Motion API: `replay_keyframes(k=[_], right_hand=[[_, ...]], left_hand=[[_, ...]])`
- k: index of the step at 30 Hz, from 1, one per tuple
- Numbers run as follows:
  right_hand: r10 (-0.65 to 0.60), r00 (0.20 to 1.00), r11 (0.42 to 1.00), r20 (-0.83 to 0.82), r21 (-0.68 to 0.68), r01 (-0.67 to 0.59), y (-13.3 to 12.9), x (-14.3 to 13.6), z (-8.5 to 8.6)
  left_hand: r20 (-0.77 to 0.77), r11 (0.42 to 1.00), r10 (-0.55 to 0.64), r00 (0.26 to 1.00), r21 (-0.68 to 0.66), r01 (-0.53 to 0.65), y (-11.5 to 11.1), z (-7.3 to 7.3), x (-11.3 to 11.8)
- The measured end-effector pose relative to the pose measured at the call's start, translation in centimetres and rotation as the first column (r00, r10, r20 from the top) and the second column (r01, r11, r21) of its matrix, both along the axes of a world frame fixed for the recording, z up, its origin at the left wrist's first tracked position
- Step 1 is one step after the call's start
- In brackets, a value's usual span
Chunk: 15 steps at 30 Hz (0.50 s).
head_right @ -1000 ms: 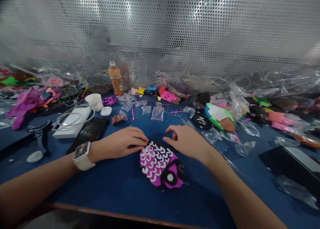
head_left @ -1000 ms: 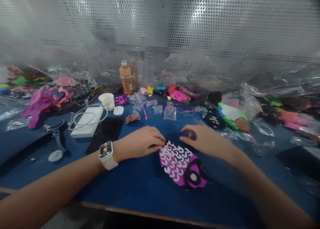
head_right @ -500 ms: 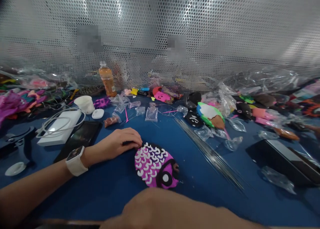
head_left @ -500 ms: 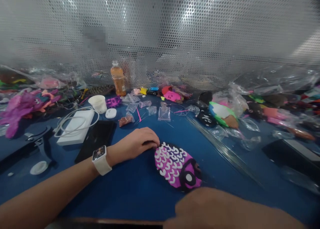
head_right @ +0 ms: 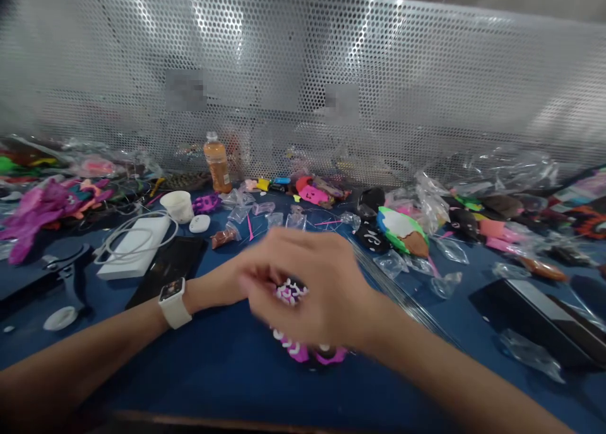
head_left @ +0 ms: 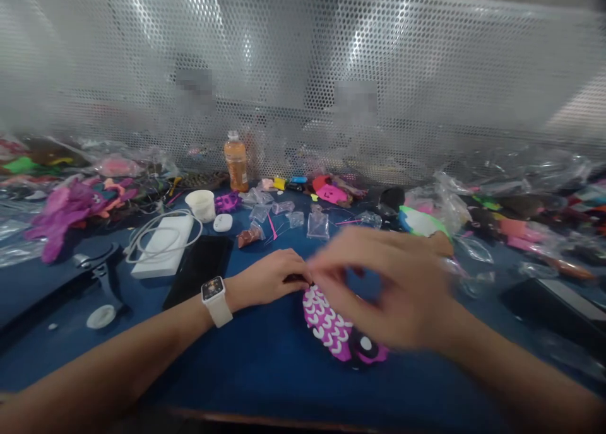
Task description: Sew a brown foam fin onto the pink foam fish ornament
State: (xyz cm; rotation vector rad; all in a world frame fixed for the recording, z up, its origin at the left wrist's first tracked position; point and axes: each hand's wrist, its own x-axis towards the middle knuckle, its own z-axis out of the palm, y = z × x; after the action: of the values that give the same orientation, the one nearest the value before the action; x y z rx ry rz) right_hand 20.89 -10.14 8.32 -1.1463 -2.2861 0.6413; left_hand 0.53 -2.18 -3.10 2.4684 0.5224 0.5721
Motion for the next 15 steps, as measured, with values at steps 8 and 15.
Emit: replay_keyframes(k=[8,15], right_hand=[[-0.209,0.802,0.977,0.560,0.080,0.199,15.9,-7.1,-5.7],[-0.096,0.748,0.952,0.657,-0.160,0.262,19.2,-7.7,-6.3]], left_hand=[[-0.018,0.998,-0.020,1.000,0.060,0.021,0.2,-0.6,-0.2],[-0.064,0.961,0.160,0.985,0.237,-0.140,0.0,-0.7,-0.3]])
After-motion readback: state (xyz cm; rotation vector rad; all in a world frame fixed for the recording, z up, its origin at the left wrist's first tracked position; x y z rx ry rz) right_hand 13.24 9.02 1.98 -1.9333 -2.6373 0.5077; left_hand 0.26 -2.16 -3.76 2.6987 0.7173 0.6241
